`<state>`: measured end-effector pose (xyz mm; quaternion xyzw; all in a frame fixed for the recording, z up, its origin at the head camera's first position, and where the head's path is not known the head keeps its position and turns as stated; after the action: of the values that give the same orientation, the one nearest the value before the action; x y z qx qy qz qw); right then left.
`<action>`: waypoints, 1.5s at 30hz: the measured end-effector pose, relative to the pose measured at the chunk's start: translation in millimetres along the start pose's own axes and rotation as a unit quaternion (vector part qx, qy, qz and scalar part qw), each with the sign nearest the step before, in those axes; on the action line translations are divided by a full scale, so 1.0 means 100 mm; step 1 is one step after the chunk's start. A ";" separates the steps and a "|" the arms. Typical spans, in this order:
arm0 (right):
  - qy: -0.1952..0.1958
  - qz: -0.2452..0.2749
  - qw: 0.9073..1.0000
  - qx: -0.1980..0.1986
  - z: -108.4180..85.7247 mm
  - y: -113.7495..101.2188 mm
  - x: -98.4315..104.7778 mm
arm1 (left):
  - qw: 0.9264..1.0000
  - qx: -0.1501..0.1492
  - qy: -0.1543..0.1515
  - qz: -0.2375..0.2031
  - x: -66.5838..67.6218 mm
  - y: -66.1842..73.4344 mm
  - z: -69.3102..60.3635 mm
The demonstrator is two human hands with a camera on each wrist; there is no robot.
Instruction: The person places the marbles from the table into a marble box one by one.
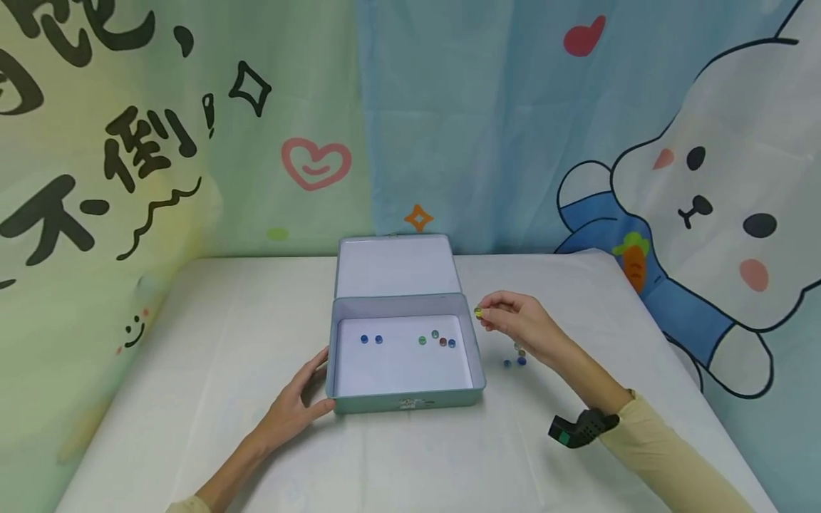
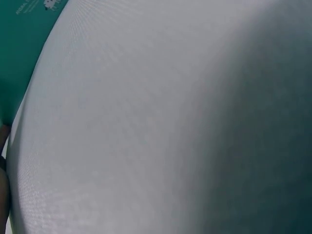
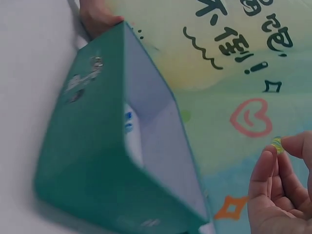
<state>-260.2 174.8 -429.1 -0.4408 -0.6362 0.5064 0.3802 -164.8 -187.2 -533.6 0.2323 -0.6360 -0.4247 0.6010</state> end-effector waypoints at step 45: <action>-0.263 -0.275 0.919 0.108 1.30 0.13 -2.09 | 1.000 0.005 -0.014 -0.010 -0.03 -0.03 0.04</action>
<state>-311.4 -62.1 -475.3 -0.0561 -0.7505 0.5455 0.3689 -169.2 -185.6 -537.1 0.2355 -0.6440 -0.4307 0.5868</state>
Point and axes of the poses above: each hand's wrist, its own z-axis towards the middle knuckle, its own x-axis out of the back of the hand, y = z × x, the point moved 7 cm from there along z, towards the middle knuckle, and after that the axes turned 10 degrees about z, right-handed, at the moved point
